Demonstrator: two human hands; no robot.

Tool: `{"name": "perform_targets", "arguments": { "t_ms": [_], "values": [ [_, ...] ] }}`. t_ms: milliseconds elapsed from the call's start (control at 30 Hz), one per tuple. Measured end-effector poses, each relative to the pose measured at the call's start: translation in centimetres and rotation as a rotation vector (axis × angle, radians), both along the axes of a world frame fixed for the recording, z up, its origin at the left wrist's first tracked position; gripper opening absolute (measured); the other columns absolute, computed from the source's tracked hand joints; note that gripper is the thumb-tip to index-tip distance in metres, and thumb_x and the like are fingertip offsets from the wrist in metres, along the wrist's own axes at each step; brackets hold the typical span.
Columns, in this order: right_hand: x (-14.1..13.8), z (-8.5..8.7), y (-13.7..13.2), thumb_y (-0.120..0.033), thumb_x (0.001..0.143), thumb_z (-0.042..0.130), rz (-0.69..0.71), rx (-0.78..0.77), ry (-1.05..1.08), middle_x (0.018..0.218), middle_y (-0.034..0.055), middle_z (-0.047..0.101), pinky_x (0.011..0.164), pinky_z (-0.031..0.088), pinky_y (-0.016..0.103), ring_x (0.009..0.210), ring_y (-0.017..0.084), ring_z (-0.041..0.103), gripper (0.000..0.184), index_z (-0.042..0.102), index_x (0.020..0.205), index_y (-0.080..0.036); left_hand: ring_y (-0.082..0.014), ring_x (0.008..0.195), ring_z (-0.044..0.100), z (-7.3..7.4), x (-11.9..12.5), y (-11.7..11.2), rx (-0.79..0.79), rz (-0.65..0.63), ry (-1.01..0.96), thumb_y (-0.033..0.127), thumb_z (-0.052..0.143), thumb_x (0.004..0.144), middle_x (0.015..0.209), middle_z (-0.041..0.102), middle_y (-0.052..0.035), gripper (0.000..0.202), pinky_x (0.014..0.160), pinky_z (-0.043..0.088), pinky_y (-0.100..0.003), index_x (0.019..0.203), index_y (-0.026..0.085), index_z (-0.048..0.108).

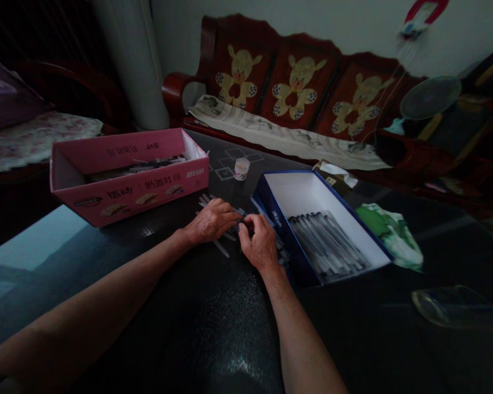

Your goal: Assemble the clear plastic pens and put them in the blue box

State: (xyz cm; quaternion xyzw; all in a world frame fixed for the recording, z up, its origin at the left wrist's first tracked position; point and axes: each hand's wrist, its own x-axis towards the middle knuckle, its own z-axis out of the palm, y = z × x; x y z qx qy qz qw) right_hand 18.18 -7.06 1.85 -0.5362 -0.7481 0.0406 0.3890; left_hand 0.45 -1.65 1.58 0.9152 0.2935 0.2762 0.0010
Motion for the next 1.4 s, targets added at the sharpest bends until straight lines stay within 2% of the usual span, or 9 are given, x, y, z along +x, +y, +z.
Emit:
{"name": "perform_targets", "arguments": {
  "t_ms": [233,400,567,700,933,1033,1133,1267,1400],
  "values": [
    [0.1,0.0,0.0,-0.028,0.094,0.037,0.010,-0.036,-0.037,0.078,0.0064,0.060,0.074,0.043,0.032,0.078,0.020,0.057,0.027,0.057,0.076,-0.021,-0.0198,0.086,0.048,0.1,0.1,-0.2,-0.004,-0.027,0.000,0.031,0.041,0.096,0.088,0.060,-0.0065,0.030,0.080,0.038,-0.034,0.113,0.021,0.064],
    [0.1,0.0,-0.2,-0.027,0.089,0.047,0.023,-0.001,-0.018,0.083,0.0062,0.060,0.075,0.043,0.032,0.081,0.020,0.057,0.013,0.057,0.085,-0.020,-0.0203,0.087,0.049,0.1,0.1,-0.2,0.005,-0.021,-0.008,0.031,0.041,0.097,0.089,0.060,-0.0070,0.031,0.081,0.038,-0.034,0.113,0.018,0.064],
    [0.2,-0.2,0.0,-0.027,0.094,0.036,0.025,-0.022,-0.068,0.073,0.0053,0.058,0.072,0.042,0.031,0.075,0.019,0.055,0.031,0.054,0.070,-0.021,-0.0203,0.086,0.049,0.1,0.2,-0.3,0.013,-0.047,0.001,0.030,0.043,0.096,0.089,0.061,-0.0068,0.030,0.081,0.039,-0.035,0.113,0.018,0.064],
    [0.0,-0.1,-0.1,-0.029,0.093,0.042,0.031,-0.004,-0.050,0.080,0.0064,0.062,0.075,0.042,0.030,0.080,0.019,0.057,0.023,0.058,0.079,-0.020,-0.0207,0.087,0.049,0.3,0.2,-0.5,0.012,-0.053,-0.003,0.028,0.041,0.096,0.089,0.061,-0.0079,0.032,0.082,0.038,-0.036,0.114,0.016,0.063],
    [-0.2,0.0,-0.1,-0.031,0.093,0.040,-0.002,-0.038,0.004,0.062,0.0037,0.058,0.061,0.038,0.029,0.061,0.016,0.054,0.036,0.052,0.061,-0.021,-0.0194,0.082,0.050,0.5,0.6,-0.7,0.034,-0.081,0.008,0.028,0.037,0.097,0.084,0.061,-0.0067,0.031,0.083,0.039,-0.036,0.106,0.016,0.065],
    [-0.1,0.0,0.0,-0.035,0.093,0.039,-0.086,-0.064,0.075,0.059,0.0032,0.059,0.060,0.038,0.028,0.060,0.016,0.056,0.038,0.055,0.061,-0.021,-0.0206,0.089,0.053,0.7,0.6,-0.9,0.111,-0.060,-0.090,0.029,0.042,0.096,0.096,0.064,-0.0084,0.029,0.086,0.040,-0.038,0.110,0.017,0.063],
    [0.1,0.1,0.0,-0.041,0.092,0.038,-0.210,-0.082,0.230,0.061,0.0036,0.063,0.062,0.042,0.029,0.062,0.017,0.059,0.042,0.059,0.063,-0.020,-0.0208,0.094,0.056,0.5,0.4,-0.9,0.136,0.085,-0.353,0.031,0.048,0.093,0.102,0.064,-0.0116,0.028,0.085,0.044,-0.036,0.107,0.013,0.064],
    [-0.3,0.3,-0.3,-0.044,0.092,0.038,-0.172,-0.136,0.455,0.065,0.0031,0.066,0.065,0.047,0.029,0.064,0.017,0.063,0.042,0.061,0.067,-0.020,-0.0128,0.066,0.059,0.0,0.5,-0.8,-0.187,0.242,-0.667,0.040,0.051,0.091,0.073,0.064,-0.0045,0.031,0.063,0.047,-0.025,0.083,0.014,0.067],
    [-1.9,0.4,-1.1,-0.040,0.092,0.042,0.002,-0.168,0.436,0.068,0.0029,0.067,0.067,0.048,0.029,0.068,0.016,0.063,0.036,0.062,0.070,-0.020,-0.0100,0.054,0.059,0.0,0.9,-0.5,-0.716,0.158,-0.986,0.047,0.054,0.087,0.070,0.064,-0.0017,0.035,0.050,0.046,-0.021,0.095,0.015,0.066]
  ]
}}
